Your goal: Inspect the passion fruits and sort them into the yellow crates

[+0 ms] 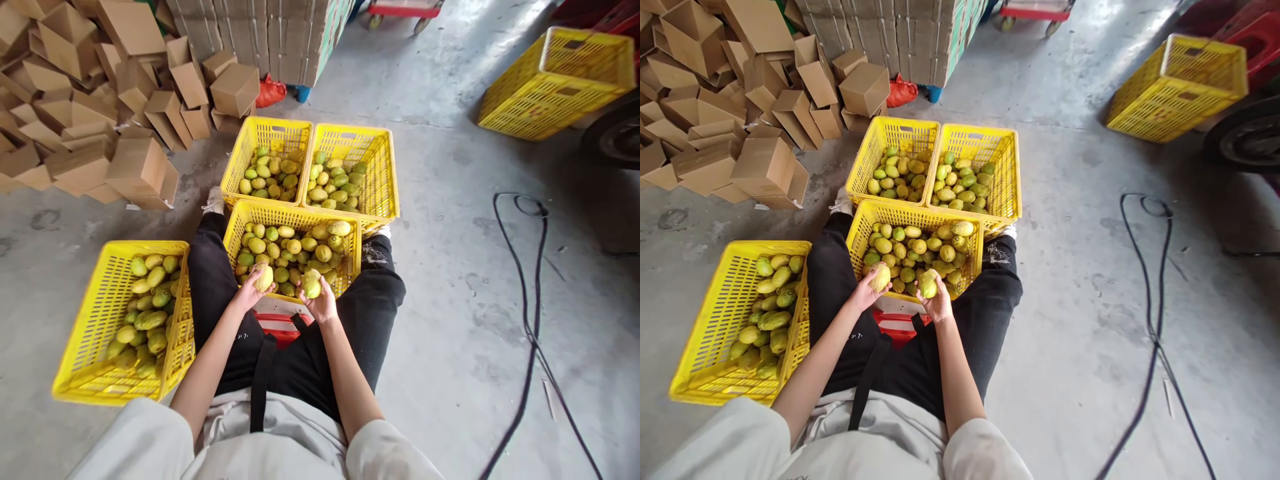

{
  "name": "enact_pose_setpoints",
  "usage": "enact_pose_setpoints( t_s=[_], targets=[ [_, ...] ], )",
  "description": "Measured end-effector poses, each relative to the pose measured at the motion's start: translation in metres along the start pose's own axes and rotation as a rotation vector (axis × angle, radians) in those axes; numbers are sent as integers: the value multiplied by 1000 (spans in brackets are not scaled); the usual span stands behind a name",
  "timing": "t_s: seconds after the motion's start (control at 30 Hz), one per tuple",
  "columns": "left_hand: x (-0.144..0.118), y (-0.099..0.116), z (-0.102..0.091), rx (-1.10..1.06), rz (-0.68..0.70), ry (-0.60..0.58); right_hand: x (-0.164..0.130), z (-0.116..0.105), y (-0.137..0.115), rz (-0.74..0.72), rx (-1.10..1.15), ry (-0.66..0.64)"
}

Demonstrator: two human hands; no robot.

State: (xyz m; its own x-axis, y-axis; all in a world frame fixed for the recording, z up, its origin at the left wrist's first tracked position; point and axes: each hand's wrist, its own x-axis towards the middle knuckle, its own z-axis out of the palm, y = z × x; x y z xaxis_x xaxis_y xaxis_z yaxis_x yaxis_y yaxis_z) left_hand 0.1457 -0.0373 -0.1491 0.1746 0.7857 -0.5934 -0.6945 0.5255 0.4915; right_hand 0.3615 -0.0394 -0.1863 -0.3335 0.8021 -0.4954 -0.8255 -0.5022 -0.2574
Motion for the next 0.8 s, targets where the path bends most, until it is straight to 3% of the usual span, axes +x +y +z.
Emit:
enact_pose_setpoints(
  t_s=[0.13, 0.3, 0.43, 0.57, 0.8],
  targets=[
    [0, 2, -1, -101, -10, -37, -3, 7, -3, 19, 55, -39],
    [3, 3, -3, -254, 15, 58, -3, 10, -1, 37, 75, -118],
    [3, 4, -4, -264, 50, 78, -2, 4, -4, 49, 85, -76],
    [-2, 7, 0, -196, 1, 17, -1, 1, -6, 23, 110, -32],
    [-2, 4, -2, -282, 14, 26, -4, 10, -3, 2, 78, -67]
  ],
)
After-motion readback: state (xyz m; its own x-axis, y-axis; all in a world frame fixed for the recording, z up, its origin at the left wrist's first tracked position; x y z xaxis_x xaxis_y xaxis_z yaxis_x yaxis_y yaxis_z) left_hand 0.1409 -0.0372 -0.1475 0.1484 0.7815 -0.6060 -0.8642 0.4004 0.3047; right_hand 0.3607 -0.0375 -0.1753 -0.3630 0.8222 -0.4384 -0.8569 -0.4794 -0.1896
